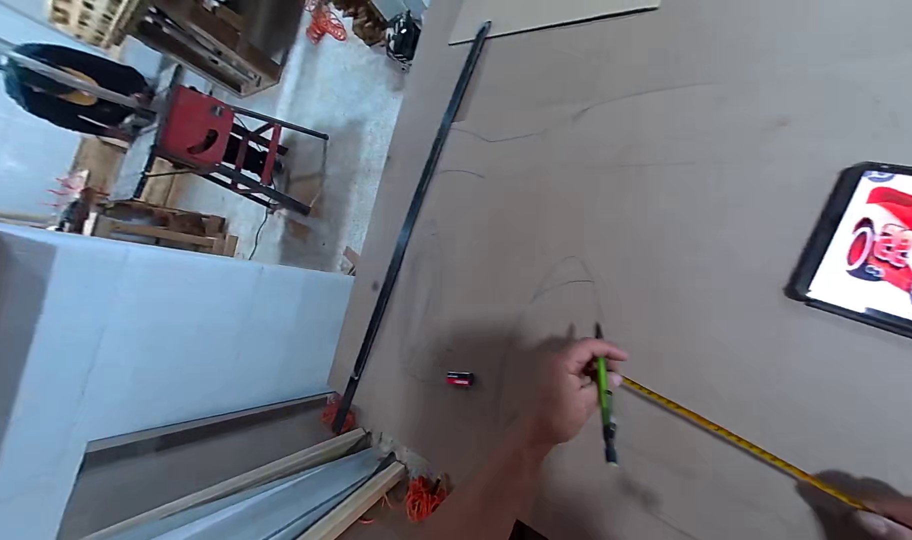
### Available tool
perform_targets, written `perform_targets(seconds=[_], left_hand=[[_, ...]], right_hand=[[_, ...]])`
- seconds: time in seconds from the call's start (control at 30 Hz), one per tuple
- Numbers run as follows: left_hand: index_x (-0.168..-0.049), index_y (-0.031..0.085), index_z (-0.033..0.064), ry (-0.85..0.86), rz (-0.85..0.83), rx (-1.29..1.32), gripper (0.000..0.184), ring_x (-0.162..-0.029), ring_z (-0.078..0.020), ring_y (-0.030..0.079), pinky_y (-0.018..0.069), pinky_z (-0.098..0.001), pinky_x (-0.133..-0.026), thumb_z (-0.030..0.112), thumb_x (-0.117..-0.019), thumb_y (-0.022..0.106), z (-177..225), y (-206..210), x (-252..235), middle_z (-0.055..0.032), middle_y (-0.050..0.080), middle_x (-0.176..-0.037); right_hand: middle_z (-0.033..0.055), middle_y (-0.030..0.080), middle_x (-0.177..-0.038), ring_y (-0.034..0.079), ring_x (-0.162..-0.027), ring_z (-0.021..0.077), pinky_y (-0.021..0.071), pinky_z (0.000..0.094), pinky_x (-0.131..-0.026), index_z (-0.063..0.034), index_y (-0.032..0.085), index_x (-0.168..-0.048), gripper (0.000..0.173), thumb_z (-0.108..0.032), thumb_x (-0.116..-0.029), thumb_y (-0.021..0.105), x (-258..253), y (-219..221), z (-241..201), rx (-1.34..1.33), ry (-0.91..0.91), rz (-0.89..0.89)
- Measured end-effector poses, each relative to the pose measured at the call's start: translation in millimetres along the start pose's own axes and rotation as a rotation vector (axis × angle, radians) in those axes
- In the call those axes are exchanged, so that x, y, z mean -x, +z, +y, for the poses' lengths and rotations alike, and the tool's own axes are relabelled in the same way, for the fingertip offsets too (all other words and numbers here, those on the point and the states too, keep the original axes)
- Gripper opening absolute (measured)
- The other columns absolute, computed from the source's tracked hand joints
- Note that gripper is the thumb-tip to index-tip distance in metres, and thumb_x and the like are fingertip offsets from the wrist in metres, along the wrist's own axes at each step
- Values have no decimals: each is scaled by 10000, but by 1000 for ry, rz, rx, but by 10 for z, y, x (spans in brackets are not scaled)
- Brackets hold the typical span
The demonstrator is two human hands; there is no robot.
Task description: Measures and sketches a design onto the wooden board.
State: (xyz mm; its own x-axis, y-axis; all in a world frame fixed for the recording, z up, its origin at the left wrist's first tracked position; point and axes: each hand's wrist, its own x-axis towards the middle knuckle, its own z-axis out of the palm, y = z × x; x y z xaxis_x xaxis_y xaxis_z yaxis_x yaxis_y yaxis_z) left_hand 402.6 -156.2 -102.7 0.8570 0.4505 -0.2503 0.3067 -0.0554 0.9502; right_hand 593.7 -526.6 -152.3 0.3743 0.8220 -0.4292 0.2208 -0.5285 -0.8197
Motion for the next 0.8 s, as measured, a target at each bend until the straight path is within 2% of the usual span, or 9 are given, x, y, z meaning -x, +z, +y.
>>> perform_targets(seconds=[0.1,0.17,0.27,0.37,0.43,0.53,0.63,0.73,0.8], left_hand=[[-1190,700,75,-84,261,-14,238,-850,-155,670,588,-330,-748,61,-953,691,-393,-895,158,-63,707,-1014],[-1233,674,99,-104,463,-127,269,-872,-158,685,598,-347,-763,90,-964,685,-738,-1593,244,-62,714,-1060],[-1220,671,35,-137,735,-214,267,-881,-165,703,605,-360,-807,44,-954,694,-1130,-2547,276,-90,728,-1009],[-1247,650,28,-216,827,-215,286,-888,-180,694,590,-390,-825,37,-964,686,-1202,-3147,226,-107,717,-1002],[-1248,645,36,-228,839,-198,291,-892,-173,701,595,-381,-826,24,-960,686,-1216,-3349,94,-99,722,-1006],[-1271,639,73,-262,832,-242,323,-871,-161,696,594,-374,-808,22,-956,688,-1127,-3489,-242,-64,723,-1002],[-1324,634,110,-306,786,-361,393,-976,-213,692,578,-462,-884,32,-940,675,-1045,-3536,-522,-77,716,-1087],[-1371,606,125,-298,754,-468,440,-1033,-257,690,562,-518,-914,54,-940,655,-1037,-3464,-655,-102,709,-1156],[-1404,571,108,-259,742,-524,436,-1087,-277,682,558,-512,-949,85,-974,641,-1063,-3406,-659,-130,689,-1213]], right_hand=[[205,732,-1034,712,-898,323,580,543,-804,-48,739,-1127,385,-402,-1036,617,-523,333,-564,151,29,-17],[158,743,-1011,714,-863,304,571,565,-765,-103,747,-1137,415,-478,-1014,618,-862,557,-850,228,63,9],[68,757,-939,723,-789,249,577,567,-697,-193,743,-1153,452,-587,-961,635,-1287,888,-1161,332,109,98],[-17,716,-784,681,-652,178,553,510,-578,-246,745,-1041,389,-601,-926,634,-1620,1184,-1381,433,96,204],[-25,695,-732,668,-617,180,541,512,-547,-250,742,-985,278,-516,-942,672,-1782,1292,-1552,482,106,257],[40,704,-751,688,-676,258,538,569,-587,-213,743,-976,222,-431,-968,704,-1994,1313,-1871,551,199,297],[95,715,-792,710,-757,324,552,610,-646,-173,739,-977,279,-447,-980,683,-2178,1249,-2075,596,313,324],[97,720,-803,716,-774,329,564,605,-663,-164,734,-967,341,-498,-979,664,-2303,1141,-2140,615,396,373],[107,716,-805,713,-783,339,560,613,-670,-158,734,-965,401,-551,-966,655,-2351,1060,-2142,606,446,397]])
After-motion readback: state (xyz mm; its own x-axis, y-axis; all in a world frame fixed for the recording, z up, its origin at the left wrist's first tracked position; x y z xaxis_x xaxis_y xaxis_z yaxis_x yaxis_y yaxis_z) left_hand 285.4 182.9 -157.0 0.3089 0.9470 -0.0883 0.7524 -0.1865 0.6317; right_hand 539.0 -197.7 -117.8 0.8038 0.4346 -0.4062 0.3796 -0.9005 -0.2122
